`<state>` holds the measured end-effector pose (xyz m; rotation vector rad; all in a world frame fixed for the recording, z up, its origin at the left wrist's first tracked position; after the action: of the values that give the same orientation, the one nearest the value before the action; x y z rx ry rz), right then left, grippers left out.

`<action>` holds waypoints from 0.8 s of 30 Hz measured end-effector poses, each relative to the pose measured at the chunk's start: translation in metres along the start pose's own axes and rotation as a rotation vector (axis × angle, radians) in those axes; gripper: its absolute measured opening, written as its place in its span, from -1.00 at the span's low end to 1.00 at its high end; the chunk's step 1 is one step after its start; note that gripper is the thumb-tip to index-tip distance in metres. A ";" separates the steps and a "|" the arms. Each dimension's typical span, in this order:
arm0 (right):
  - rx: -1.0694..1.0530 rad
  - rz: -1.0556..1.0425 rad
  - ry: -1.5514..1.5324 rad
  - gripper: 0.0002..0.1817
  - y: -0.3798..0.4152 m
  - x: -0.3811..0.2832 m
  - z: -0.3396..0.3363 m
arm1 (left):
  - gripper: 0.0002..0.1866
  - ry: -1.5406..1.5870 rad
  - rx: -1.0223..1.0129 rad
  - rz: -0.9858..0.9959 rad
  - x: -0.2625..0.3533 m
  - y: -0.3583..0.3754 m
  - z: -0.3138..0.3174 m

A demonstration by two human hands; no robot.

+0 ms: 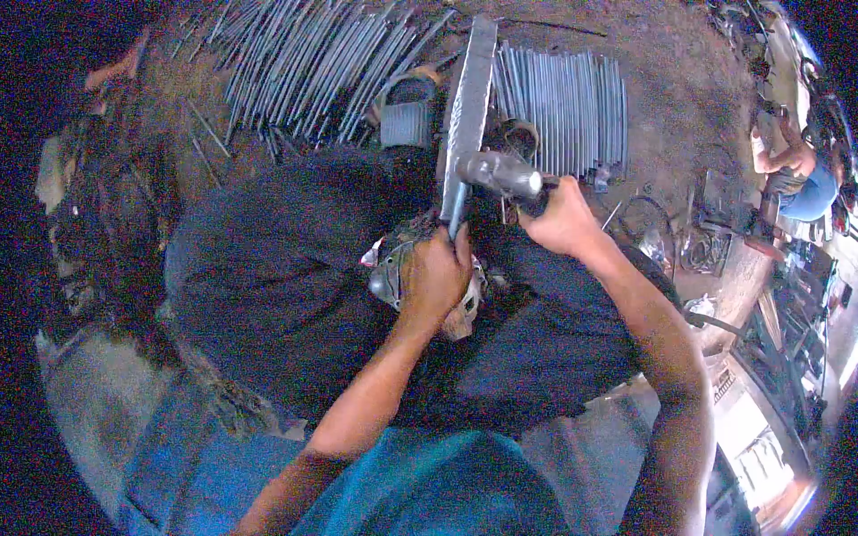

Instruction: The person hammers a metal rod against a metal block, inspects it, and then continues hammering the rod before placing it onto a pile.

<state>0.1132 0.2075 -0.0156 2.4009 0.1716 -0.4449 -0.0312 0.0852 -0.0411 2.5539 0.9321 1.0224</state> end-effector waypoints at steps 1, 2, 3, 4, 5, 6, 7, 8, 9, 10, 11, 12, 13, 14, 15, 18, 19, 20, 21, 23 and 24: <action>0.112 0.012 0.009 -0.43 0.000 -0.002 -0.016 | -0.53 0.004 0.020 0.018 0.001 -0.003 -0.001; 0.136 -0.003 0.014 -0.43 -0.009 -0.002 -0.025 | -0.53 0.015 0.042 0.033 0.005 -0.010 -0.002; 0.234 -0.185 -0.006 -0.56 -0.013 -0.018 -0.041 | -0.52 0.022 0.057 0.021 0.004 -0.010 -0.002; 0.319 -0.348 -0.034 -0.69 -0.005 -0.032 -0.049 | -0.52 0.018 0.049 0.007 0.000 -0.004 0.000; 0.294 -0.321 -0.013 -0.57 -0.003 -0.027 -0.056 | -0.51 0.017 0.031 -0.019 -0.004 -0.004 0.004; 0.302 -0.333 -0.013 -0.57 0.000 -0.030 -0.060 | -0.51 0.019 0.045 -0.016 -0.004 -0.009 0.004; 0.522 -0.402 -0.189 -0.57 0.016 -0.032 -0.084 | -0.51 0.036 0.032 -0.025 -0.006 -0.008 0.007; 0.740 -0.461 -0.368 -0.57 0.034 -0.027 -0.104 | -0.52 0.053 0.015 -0.036 -0.010 -0.005 0.010; 0.735 -0.461 -0.368 -0.57 0.032 -0.022 -0.100 | -0.52 0.052 0.014 -0.040 -0.012 -0.004 0.012; 0.707 -0.500 -0.359 -0.57 0.029 -0.018 -0.086 | -0.51 0.059 0.020 -0.039 -0.013 -0.005 0.013; 0.678 -0.538 -0.351 -0.57 0.024 -0.012 -0.069 | -0.51 0.064 0.025 -0.038 -0.015 -0.005 0.013; 0.650 -0.578 -0.344 -0.56 0.019 -0.007 -0.051 | -0.51 0.063 0.027 -0.043 -0.015 -0.006 0.012; 0.624 -0.618 -0.336 -0.56 0.017 -0.007 -0.038 | -0.51 0.108 0.005 -0.058 -0.013 -0.006 0.012; 0.600 -0.658 -0.325 -0.56 0.015 -0.007 -0.032 | -0.51 0.155 -0.016 -0.071 -0.011 -0.007 0.012; 0.230 -0.151 -0.191 -0.53 0.001 -0.021 -0.021 | -0.51 0.156 -0.015 -0.070 -0.011 -0.008 0.012; 0.356 -0.323 0.068 -0.72 -0.009 -0.021 -0.025 | -0.52 0.237 -0.050 -0.038 -0.001 -0.018 0.014; 0.361 -0.339 0.077 -0.72 -0.013 -0.033 -0.037 | -0.52 0.198 -0.050 -0.085 -0.006 -0.020 0.017; 0.372 -0.357 -0.043 -0.71 -0.004 -0.044 -0.047 | -0.52 0.146 -0.079 -0.146 -0.017 -0.010 0.024; 0.387 -0.367 -0.168 -0.69 0.003 -0.048 -0.052 | -0.54 0.169 0.000 -0.105 -0.014 -0.012 0.017; 0.549 -0.396 -0.347 -0.72 0.017 -0.034 -0.061 | -0.54 0.219 -0.031 -0.108 -0.013 -0.014 0.017; 0.705 -0.409 -0.531 -0.75 0.031 -0.023 -0.071 | -0.54 0.263 -0.074 -0.114 -0.011 -0.012 0.015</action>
<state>0.1184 0.2304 0.0620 2.7974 0.3043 -1.5217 -0.0322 0.0876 -0.0626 2.3144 1.0697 1.3535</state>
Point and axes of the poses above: each hand's wrist, its own y-axis away from the middle knuckle, its own z-axis out of the palm, x = y × z, the point moved 10 cm from there along -y, towards the middle knuckle, and after that the axes turned 12 degrees about x, right-handed, at the moved point
